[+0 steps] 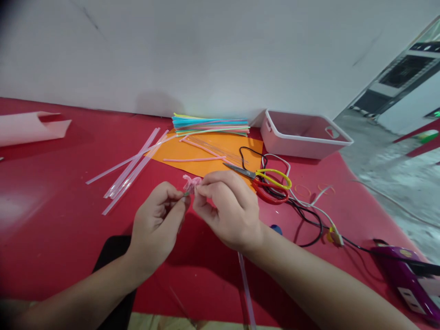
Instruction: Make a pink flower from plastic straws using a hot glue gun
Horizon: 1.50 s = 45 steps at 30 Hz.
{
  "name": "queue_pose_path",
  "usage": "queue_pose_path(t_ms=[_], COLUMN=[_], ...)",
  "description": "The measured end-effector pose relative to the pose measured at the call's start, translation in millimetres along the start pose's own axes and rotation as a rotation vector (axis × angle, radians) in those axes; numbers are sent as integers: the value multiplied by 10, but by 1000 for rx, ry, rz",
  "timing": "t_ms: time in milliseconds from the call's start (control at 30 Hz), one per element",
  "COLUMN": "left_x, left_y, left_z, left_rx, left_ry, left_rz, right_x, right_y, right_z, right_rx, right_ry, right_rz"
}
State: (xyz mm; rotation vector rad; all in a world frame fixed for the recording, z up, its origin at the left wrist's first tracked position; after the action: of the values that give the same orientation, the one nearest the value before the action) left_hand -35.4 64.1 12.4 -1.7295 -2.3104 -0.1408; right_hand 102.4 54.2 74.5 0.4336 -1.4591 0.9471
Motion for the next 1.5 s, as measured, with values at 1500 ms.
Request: queue_pose_path(t_ms=[1500], left_x=[52], left_y=[119], left_z=[209], left_rx=[-500], left_ry=[-416], left_rz=[-7], right_x=[27], right_y=[22], right_z=[-95], right_rx=[170], right_ry=[177], right_rz=[97])
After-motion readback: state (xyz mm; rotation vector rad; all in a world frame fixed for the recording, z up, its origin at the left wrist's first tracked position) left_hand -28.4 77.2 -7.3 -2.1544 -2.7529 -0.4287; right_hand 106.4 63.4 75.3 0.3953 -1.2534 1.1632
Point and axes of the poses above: each hand's wrist, its own x-axis towards the middle knuckle, its own y-axis out of the palm, z = x × y, the point moved 7 cm from there along x, towards the middle knuckle, and after that the axes turned 11 degrees about -z, right-handed, at the moved point
